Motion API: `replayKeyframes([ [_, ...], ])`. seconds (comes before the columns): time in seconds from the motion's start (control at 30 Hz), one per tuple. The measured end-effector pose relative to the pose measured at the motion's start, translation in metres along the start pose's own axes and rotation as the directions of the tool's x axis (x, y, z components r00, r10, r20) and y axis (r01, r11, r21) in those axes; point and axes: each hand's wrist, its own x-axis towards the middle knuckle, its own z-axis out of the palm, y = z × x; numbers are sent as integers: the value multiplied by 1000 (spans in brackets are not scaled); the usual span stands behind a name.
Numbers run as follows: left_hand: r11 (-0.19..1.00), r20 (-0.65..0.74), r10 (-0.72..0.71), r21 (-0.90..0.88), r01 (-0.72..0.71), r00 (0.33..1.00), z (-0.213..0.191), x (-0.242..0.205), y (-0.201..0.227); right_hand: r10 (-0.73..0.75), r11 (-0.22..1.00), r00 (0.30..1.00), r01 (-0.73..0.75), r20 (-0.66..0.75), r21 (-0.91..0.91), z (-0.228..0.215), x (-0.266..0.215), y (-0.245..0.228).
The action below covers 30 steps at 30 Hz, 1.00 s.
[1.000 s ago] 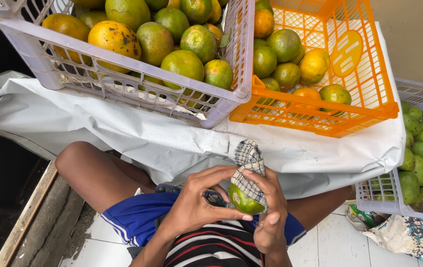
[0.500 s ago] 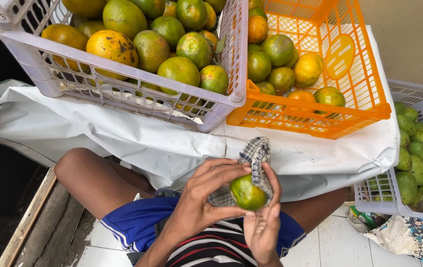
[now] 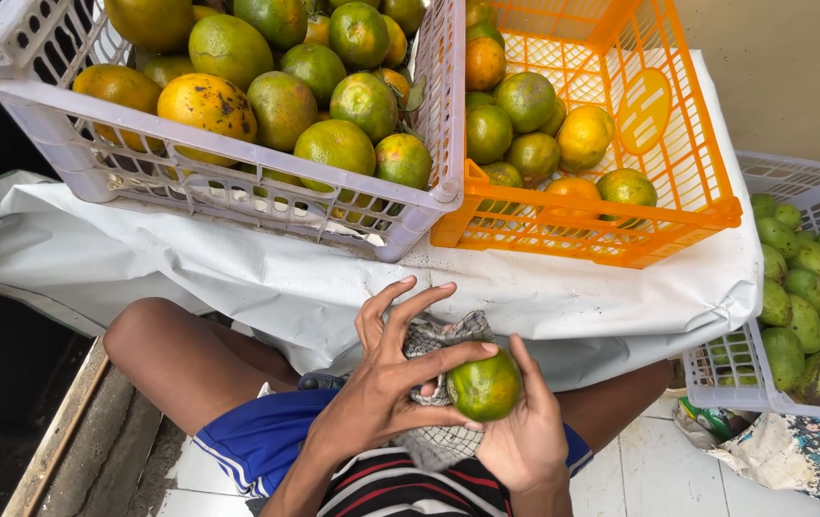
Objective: Wiping citrus fruits with a cloth and sorting them into plastic crates.
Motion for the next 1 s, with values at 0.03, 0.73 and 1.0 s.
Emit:
replayKeyframes([
  [0.03, 1000, 44, -14, -24, 15, 999, -2, 2, 0, 119, 990, 978, -131, 174, 58, 7, 5, -7],
  [0.73, 988, 58, -4, -157, 13, 998, -3, 1, -16, 245, 918, 931, -313, 271, 243, -2, 15, 8],
  [1.0, 995, -37, -64, -84, 60, 997, -1, 3, 2, 78, 978, 963, -123, 257, 165, 20, -16, 7],
])
